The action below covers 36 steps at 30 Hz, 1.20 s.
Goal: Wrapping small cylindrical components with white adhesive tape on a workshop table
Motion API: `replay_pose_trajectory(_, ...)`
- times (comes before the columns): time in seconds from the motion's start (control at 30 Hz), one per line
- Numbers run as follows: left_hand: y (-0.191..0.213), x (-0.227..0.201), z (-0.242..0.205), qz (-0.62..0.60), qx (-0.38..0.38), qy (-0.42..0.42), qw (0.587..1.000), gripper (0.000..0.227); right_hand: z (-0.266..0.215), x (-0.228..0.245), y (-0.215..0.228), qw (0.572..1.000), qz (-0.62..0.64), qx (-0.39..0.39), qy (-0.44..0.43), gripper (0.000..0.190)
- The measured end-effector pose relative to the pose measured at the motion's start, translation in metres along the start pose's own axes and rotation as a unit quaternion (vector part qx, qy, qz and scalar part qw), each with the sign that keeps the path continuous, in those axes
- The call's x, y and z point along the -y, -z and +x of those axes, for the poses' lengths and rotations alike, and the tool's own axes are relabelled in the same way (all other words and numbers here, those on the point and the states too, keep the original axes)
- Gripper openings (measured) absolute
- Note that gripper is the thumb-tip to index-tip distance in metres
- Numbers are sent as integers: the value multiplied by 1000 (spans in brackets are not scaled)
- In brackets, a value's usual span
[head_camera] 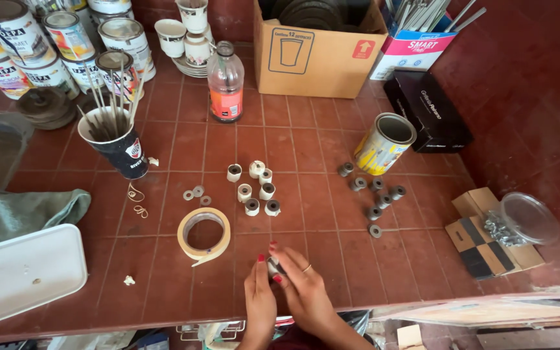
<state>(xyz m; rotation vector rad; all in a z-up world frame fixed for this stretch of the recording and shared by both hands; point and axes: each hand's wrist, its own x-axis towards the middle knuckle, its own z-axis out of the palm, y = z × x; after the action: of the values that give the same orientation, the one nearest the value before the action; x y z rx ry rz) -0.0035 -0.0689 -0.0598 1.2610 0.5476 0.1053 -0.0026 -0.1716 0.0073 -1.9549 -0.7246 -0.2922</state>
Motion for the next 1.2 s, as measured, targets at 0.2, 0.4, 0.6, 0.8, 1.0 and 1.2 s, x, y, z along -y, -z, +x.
replay_pose_trajectory(0.2,-5,8,6,79,2,152,985,49,-2,-1,12,992,-69,44,97,38)
replay_pose_trajectory(0.4,-11,-32,-14,29,123,207,970,80,-19,-27,31,997,-65,34,-18,42)
replay_pose_trajectory(0.6,-31,-33,-24,68,203,69,974,29,-24,-22,58,979,11,16,-204,100)
replay_pose_trajectory(0.8,-42,4,-26,-28,216,9,976,28,-28,-26,67,988,44,24,-147,87)
replay_pose_trajectory(1.0,-36,18,-33,-149,155,129,968,51,-24,-35,60,978,156,60,-125,82)
replay_pose_trajectory(1.2,-11,19,-29,-231,201,120,944,36,-7,-25,45,956,239,135,-105,76)
